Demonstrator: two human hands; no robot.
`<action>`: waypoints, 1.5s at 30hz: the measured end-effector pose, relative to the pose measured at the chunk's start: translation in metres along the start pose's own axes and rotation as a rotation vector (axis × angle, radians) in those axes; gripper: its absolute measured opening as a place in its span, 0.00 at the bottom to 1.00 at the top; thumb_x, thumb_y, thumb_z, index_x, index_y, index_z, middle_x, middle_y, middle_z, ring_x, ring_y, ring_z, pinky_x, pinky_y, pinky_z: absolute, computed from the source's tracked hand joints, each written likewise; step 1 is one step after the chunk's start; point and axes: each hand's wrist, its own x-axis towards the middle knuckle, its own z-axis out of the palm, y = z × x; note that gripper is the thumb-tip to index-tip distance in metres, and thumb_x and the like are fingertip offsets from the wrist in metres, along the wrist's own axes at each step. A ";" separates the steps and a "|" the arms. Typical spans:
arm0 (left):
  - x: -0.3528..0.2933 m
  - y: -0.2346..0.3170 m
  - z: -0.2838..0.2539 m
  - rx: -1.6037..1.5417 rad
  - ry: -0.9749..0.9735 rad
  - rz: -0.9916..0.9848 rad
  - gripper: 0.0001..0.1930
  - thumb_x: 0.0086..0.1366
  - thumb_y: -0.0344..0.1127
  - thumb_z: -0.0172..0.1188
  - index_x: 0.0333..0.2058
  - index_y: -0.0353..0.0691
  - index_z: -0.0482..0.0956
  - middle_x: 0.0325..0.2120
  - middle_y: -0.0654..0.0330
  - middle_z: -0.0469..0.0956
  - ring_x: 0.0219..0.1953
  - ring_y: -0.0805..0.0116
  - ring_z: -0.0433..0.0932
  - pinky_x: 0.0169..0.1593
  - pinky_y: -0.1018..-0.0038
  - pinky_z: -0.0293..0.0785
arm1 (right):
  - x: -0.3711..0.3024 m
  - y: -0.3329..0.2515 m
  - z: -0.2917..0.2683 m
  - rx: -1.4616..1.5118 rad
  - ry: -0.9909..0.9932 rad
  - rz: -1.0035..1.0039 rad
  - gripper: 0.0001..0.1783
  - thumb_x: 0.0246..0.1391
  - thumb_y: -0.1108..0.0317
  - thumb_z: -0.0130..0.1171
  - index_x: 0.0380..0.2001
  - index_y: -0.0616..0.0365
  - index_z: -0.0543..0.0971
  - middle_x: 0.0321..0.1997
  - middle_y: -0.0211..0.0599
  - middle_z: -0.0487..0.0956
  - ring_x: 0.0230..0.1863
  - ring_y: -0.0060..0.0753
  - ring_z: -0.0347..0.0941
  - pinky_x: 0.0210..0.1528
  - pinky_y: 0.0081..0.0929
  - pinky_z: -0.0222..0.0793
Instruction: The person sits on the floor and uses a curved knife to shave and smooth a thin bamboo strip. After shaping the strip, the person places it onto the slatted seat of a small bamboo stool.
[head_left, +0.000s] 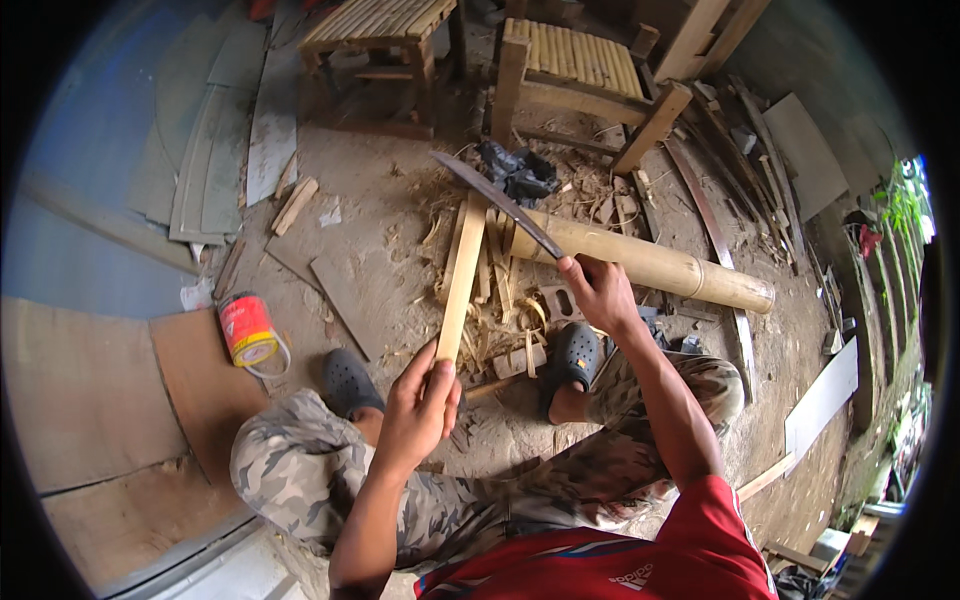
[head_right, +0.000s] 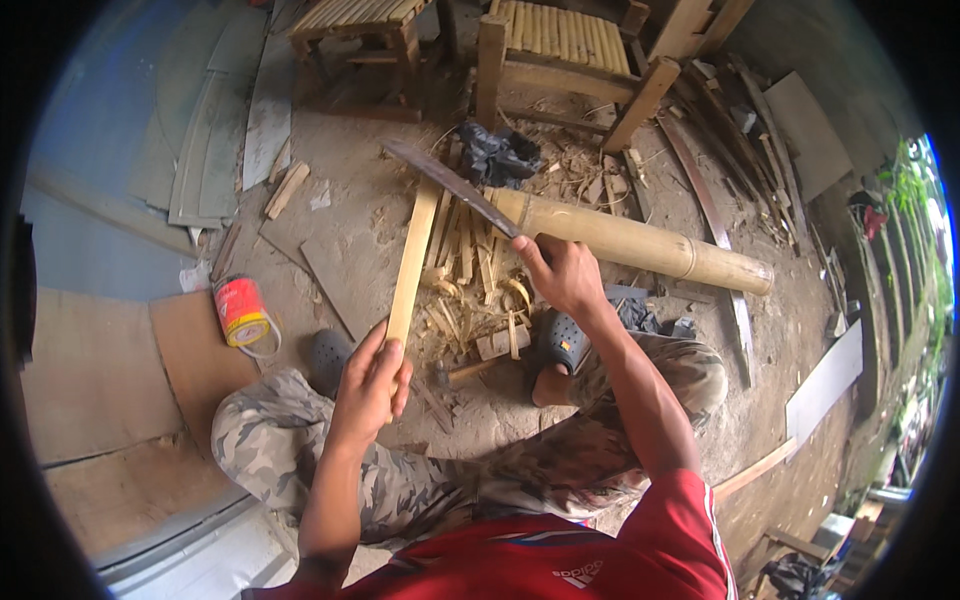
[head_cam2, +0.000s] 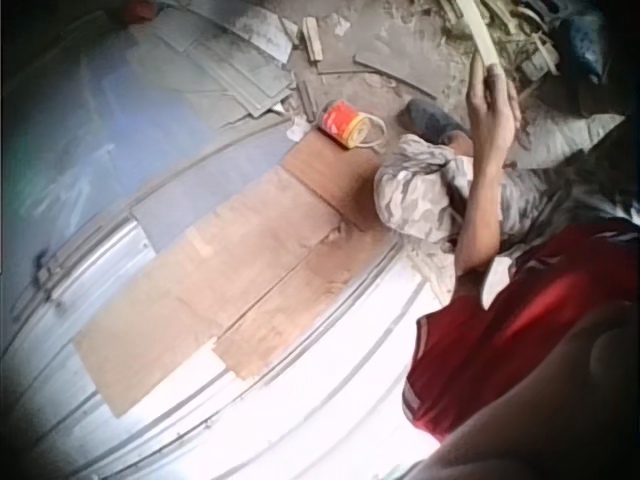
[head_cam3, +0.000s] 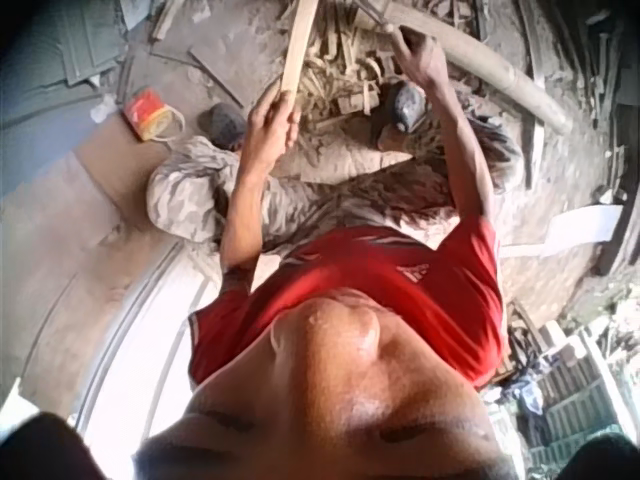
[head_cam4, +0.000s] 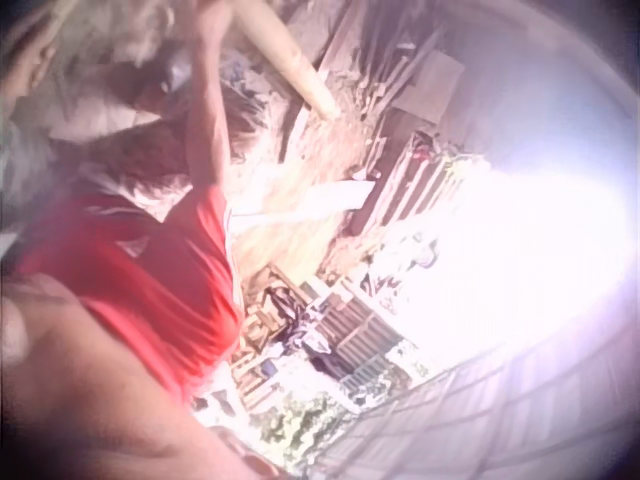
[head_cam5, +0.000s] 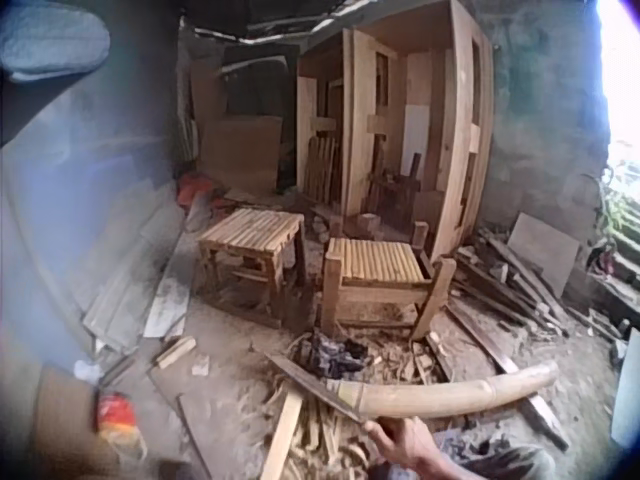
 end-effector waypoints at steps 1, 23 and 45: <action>0.003 0.001 0.001 -0.126 -0.009 -0.017 0.21 0.76 0.44 0.43 0.62 0.41 0.67 0.22 0.67 0.68 0.18 0.82 0.64 0.20 0.84 0.63 | -0.007 -0.010 0.001 0.043 -0.065 -0.015 0.39 0.62 0.33 0.45 0.24 0.62 0.80 0.16 0.49 0.75 0.22 0.54 0.76 0.29 0.46 0.70; 0.013 -0.020 0.005 -0.701 -0.080 -0.225 0.24 0.76 0.43 0.41 0.67 0.44 0.60 0.17 0.71 0.61 0.10 0.83 0.55 0.11 0.85 0.54 | -0.072 -0.082 0.020 -0.018 -0.229 -0.681 0.36 0.55 0.28 0.51 0.18 0.52 0.76 0.11 0.30 0.71 0.07 0.29 0.63 0.11 0.33 0.61; 0.007 -0.018 0.006 -0.652 -0.036 -0.232 0.24 0.76 0.39 0.39 0.68 0.44 0.57 0.16 0.69 0.62 0.10 0.83 0.58 0.11 0.86 0.59 | -0.052 -0.050 0.021 -0.059 -0.255 -0.654 0.39 0.57 0.25 0.41 0.18 0.48 0.78 0.08 0.27 0.67 0.07 0.27 0.59 0.11 0.35 0.57</action>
